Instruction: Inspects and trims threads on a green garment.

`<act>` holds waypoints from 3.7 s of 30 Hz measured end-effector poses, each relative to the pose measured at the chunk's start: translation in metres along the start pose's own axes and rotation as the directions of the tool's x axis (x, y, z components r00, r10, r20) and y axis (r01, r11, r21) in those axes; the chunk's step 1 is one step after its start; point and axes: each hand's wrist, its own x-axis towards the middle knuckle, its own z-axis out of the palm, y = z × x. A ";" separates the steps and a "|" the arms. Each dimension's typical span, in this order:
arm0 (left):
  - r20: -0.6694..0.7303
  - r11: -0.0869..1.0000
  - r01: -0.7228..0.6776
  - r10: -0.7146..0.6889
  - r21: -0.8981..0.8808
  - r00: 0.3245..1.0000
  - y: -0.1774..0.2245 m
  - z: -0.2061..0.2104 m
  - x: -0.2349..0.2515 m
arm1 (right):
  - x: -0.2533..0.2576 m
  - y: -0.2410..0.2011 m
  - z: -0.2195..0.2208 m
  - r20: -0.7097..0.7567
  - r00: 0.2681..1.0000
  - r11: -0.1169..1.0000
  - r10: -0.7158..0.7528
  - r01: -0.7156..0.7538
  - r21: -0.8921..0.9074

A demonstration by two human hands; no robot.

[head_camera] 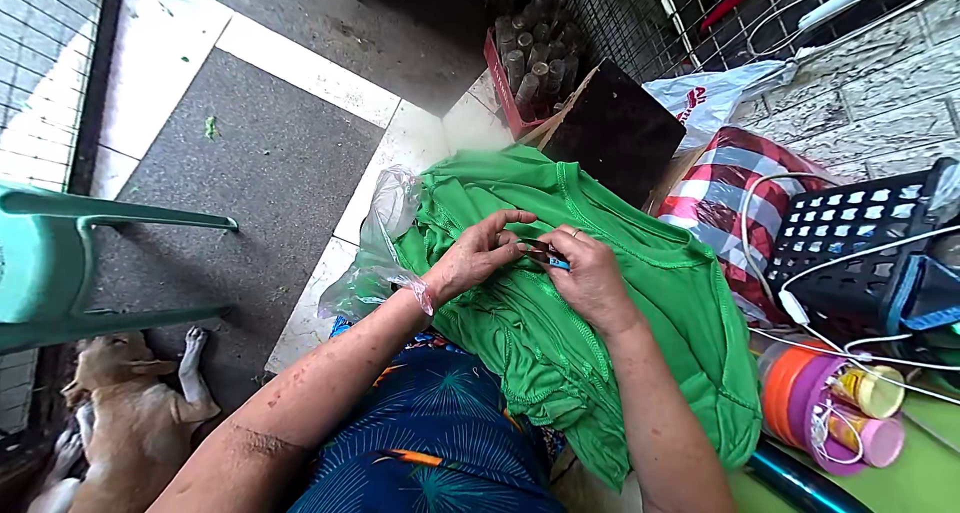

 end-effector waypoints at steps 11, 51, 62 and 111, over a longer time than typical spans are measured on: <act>-0.061 1.000 -0.010 0.011 0.024 0.998 -0.004 0.005 0.003 | -0.002 -0.007 -0.003 0.064 0.983 0.955 0.173 -0.183 0.234; 0.038 0.996 -0.084 0.085 -0.041 0.996 -0.018 -0.006 0.010 | -0.013 0.012 -0.012 0.150 0.976 0.984 0.157 -0.168 0.059; -0.010 0.898 -0.038 0.047 0.438 0.999 -0.002 -0.002 0.009 | -0.034 -0.014 -0.032 -0.143 0.928 0.938 0.343 -0.331 0.101; -0.033 0.730 -0.355 0.458 0.584 0.889 -0.011 0.013 -0.017 | -0.113 -0.037 -0.042 -0.372 0.765 0.836 0.526 -0.383 0.393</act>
